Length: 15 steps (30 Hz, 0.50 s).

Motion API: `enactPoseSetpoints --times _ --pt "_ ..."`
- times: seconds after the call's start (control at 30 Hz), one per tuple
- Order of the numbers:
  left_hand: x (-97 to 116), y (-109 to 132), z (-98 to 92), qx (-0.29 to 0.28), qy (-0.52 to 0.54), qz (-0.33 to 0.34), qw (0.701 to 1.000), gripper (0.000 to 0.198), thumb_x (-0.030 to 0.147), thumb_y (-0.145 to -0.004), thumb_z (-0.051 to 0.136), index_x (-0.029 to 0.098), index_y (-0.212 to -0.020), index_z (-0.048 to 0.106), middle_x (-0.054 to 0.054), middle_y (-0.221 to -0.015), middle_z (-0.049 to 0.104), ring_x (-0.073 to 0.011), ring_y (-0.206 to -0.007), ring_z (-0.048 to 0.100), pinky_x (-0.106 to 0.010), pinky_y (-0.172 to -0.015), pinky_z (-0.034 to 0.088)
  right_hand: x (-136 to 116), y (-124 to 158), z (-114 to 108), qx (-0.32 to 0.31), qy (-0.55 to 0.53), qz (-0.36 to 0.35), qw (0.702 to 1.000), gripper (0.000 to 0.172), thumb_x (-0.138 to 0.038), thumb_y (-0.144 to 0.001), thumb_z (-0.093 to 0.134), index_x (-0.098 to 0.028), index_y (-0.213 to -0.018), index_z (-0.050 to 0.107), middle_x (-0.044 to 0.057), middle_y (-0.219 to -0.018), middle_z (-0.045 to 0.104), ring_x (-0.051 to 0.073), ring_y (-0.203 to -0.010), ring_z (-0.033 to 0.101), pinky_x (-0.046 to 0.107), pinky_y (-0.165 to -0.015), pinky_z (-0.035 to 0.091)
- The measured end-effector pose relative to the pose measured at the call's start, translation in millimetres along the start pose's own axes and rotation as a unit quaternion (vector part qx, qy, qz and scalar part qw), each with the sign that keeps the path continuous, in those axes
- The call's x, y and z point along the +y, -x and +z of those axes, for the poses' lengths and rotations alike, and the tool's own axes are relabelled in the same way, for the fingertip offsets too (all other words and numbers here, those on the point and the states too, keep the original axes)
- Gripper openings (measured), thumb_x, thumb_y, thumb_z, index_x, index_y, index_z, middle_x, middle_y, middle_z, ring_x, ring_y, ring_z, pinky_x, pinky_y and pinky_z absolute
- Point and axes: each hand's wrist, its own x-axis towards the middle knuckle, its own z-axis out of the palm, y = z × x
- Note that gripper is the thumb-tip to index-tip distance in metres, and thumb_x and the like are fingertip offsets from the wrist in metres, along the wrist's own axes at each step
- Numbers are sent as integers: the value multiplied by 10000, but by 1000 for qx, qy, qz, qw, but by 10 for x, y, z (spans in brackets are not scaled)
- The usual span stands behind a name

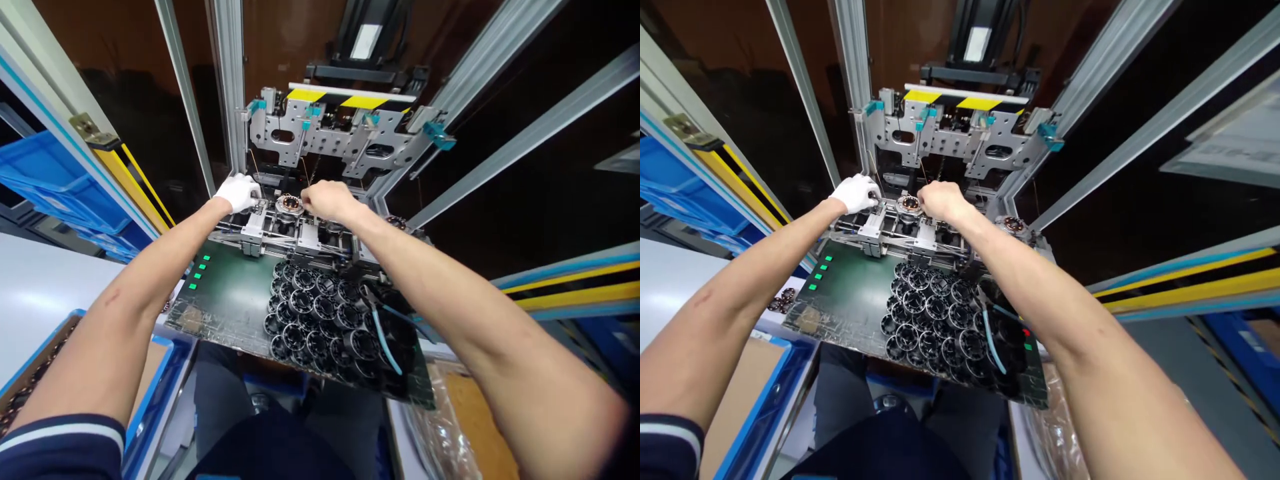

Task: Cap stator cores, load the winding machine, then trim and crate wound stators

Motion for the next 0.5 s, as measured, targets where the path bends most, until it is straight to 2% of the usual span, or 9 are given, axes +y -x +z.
enactPoseSetpoints --times 0.07,0.13,0.23,0.3,0.4,0.47,0.5 --pt "-23 -18 0 4 13 13 1000 363 377 -1006 650 266 -1265 878 -70 -1470 761 -330 -1406 573 -442 -1224 462 -24 -19 -134 23 -8 -10 1000 284 -340 -1123 652 -233 -1307 841 148 -1344 823 395 -1333 747 520 -1133 589" --pt "-86 -9 -35 10 26 14 1000 370 368 -1006 644 259 -1269 880 -62 -1447 779 -314 -1386 590 -442 -1213 479 -65 -74 -212 20 -21 -20 999 315 -346 -1099 672 -234 -1342 839 145 -1321 834 409 -1323 750 530 -1106 602" --pt "-269 58 -134 28 45 -9 999 449 393 -1052 594 238 -1399 833 -62 -1464 778 -287 -1332 608 -442 -1194 507 -158 -228 -180 -66 -37 -21 997 275 -377 -1028 822 -191 -1225 872 130 -1073 867 361 -1092 818 484 -976 661" --pt "-399 112 -195 20 43 -23 999 518 497 -1045 646 222 -1453 809 -81 -1450 776 -295 -1304 607 -444 -1180 512 -230 -368 -103 -137 -40 -5 990 237 -368 -1008 878 -156 -1114 871 111 -941 852 312 -947 823 442 -890 682" --pt "-480 117 -209 -23 -5 -12 1000 670 686 -944 793 216 -1419 840 -112 -1522 728 -352 -1384 562 -450 -1193 480 -333 -590 -23 -197 -42 18 979 270 -394 -1078 838 -146 -1184 814 83 -1080 838 239 -958 812 411 -884 705" --pt "-433 43 -156 -49 -40 0 998 750 781 -928 797 187 -1383 854 -139 -1643 650 -416 -1508 481 -485 -1257 425 -398 -710 -10 -194 -45 23 980 327 -419 -1111 805 -161 -1307 765 83 -1244 800 230 -1048 801 425 -924 714" --pt "-388 -12 -115 -58 -46 1 997 806 824 -920 790 157 -1366 856 -165 -1668 630 -451 -1547 450 -513 -1283 403 -431 -751 -9 -172 -49 19 984 356 -427 -1113 802 -167 -1351 748 89 -1302 781 241 -1092 793 439 -944 714"
